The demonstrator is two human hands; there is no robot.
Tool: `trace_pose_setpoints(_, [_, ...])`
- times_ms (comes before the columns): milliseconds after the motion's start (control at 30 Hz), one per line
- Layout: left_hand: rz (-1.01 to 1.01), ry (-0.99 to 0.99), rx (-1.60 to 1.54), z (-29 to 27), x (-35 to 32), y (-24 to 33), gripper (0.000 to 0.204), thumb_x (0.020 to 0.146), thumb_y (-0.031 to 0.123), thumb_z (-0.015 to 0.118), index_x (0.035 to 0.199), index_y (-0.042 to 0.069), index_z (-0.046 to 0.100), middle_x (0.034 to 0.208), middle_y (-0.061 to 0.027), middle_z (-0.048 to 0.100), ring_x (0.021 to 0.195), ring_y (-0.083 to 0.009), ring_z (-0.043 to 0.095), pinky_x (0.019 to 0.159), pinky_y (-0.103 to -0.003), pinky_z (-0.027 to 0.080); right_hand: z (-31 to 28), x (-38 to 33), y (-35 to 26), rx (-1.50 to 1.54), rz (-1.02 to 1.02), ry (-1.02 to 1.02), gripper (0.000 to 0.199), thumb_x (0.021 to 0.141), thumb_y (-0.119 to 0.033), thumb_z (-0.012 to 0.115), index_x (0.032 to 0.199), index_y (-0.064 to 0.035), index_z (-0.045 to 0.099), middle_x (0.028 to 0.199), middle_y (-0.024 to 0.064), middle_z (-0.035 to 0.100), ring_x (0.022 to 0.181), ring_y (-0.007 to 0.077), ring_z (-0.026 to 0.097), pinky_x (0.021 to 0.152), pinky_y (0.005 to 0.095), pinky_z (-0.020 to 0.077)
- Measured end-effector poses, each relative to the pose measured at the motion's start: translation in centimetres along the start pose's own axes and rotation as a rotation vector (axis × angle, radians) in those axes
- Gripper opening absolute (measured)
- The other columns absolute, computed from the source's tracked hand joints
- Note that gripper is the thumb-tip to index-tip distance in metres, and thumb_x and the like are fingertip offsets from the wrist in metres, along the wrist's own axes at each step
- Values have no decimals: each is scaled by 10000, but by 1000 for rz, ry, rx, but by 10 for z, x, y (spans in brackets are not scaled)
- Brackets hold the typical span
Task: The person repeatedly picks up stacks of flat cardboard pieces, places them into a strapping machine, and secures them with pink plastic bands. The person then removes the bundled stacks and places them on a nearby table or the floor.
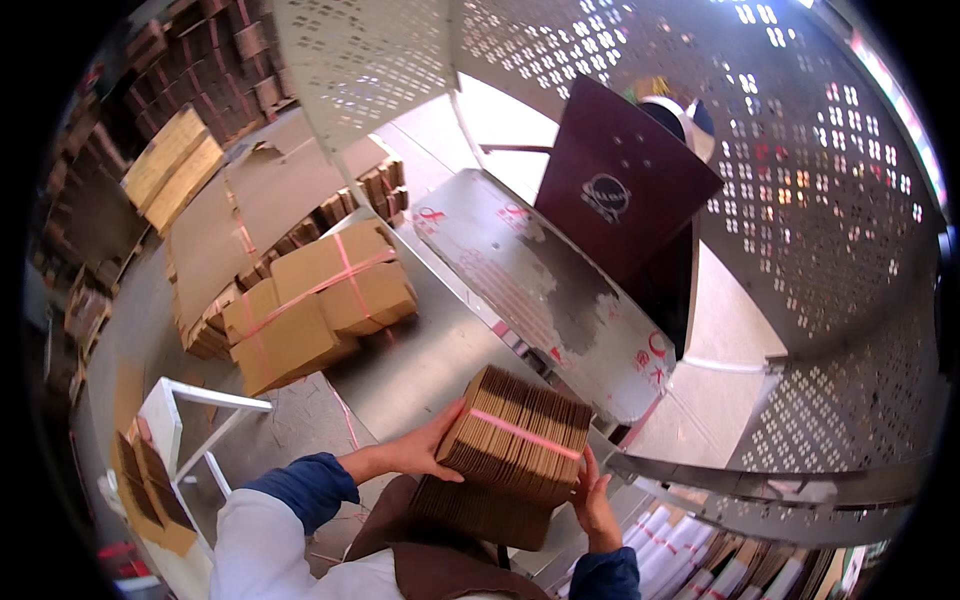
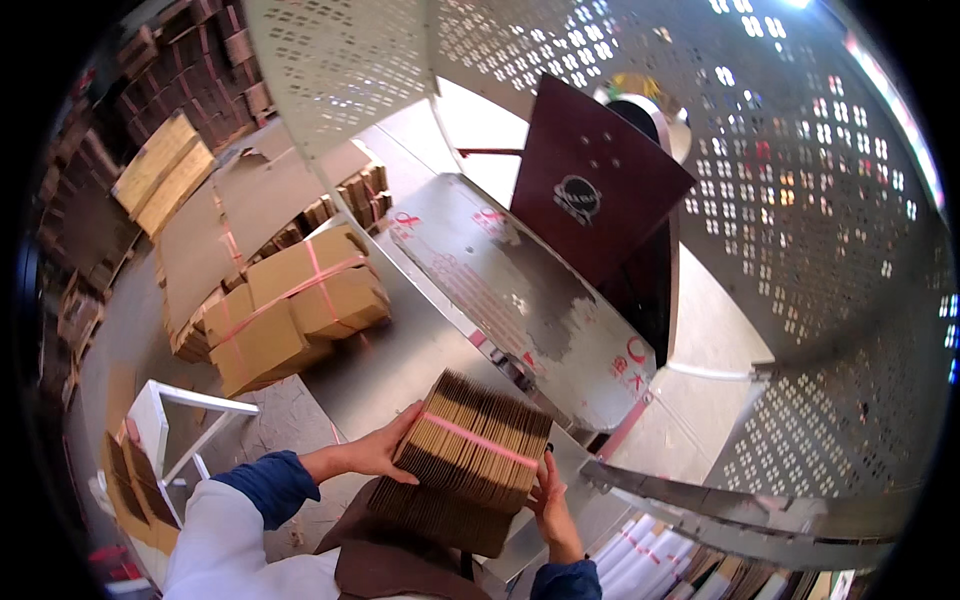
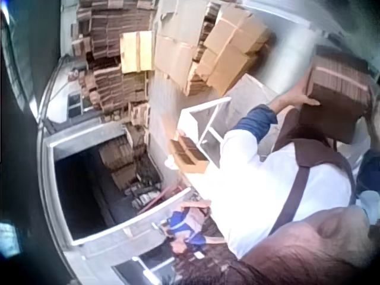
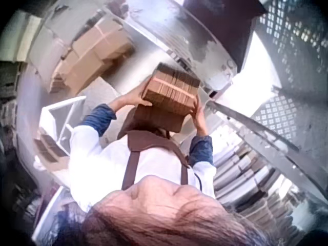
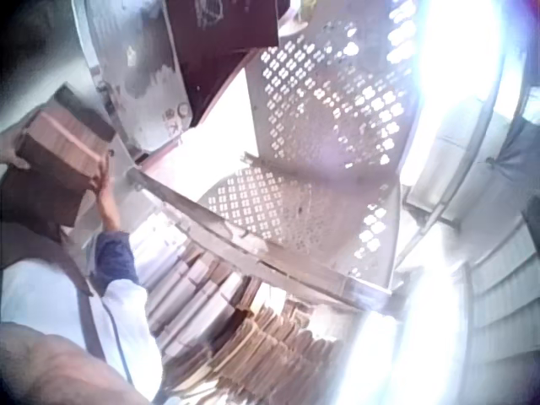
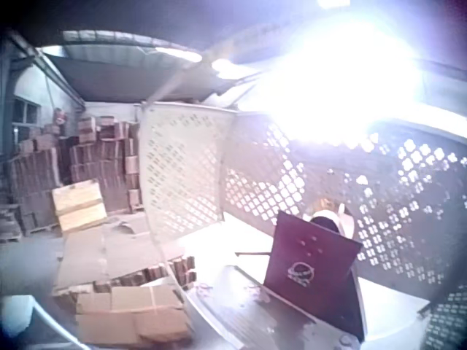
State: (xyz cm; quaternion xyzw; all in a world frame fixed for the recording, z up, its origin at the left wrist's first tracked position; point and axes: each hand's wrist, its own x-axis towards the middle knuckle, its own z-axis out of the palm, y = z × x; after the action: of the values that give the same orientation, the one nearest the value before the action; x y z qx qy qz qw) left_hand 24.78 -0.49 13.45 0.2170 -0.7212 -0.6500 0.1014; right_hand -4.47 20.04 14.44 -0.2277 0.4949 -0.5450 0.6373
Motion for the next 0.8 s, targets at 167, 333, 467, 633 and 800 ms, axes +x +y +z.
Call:
trace_pose_setpoints(167, [-96, 100, 271, 11, -32, -52, 1165, 738, 445, 766, 1487, -44, 19, 1535, -280, 108, 1442, -381, 125, 1175, -370, 152, 7, 60, 63, -139, 323, 125, 812, 885, -628, 516, 1500, -255, 141, 1440, 108, 371, 1240, 309, 465, 913, 498, 427])
trace_pose_setpoints(333, [-116, 418, 276, 3, -42, -63, 1031, 767, 497, 722, 1458, -36, 172, 1474, -264, 274, 1374, -367, 294, 1134, -381, 254, 50, 110, 58, -309, 291, 141, 759, 847, -581, 611, 1441, -262, 262, 1344, 111, 462, 1091, 342, 562, 756, 508, 542])
trace_pose_setpoints(467, [-139, 777, 336, -28, -57, -46, 851, 801, 460, 695, 1412, -1, 322, 1395, -244, 420, 1300, -368, 410, 1096, -386, 324, 70, 174, 78, -225, 353, 51, 816, 814, -633, 608, 1441, -249, 254, 1372, 130, 447, 1125, 409, 539, 798, 547, 522])
trace_pose_setpoints(633, [-252, 1018, 254, -29, -149, -84, 830, 838, 424, 680, 1427, -24, 305, 1432, -255, 376, 1330, -362, 374, 1113, -384, 298, 153, 218, 83, -333, 382, 148, 965, 768, -698, 609, 1485, -286, 112, 1461, 125, 320, 1127, 427, 515, 820, 575, 468])
trace_pose_setpoints(800, [-546, 1360, 159, 14, -341, -184, 900, 803, 451, 714, 1442, -20, 292, 1445, -254, 372, 1340, -356, 376, 1109, -384, 308, 134, 236, 103, -549, 278, 247, 826, 786, -642, 635, 1397, -169, 343, 1148, 90, 509, 995, 285, 512, 710, 387, 459])
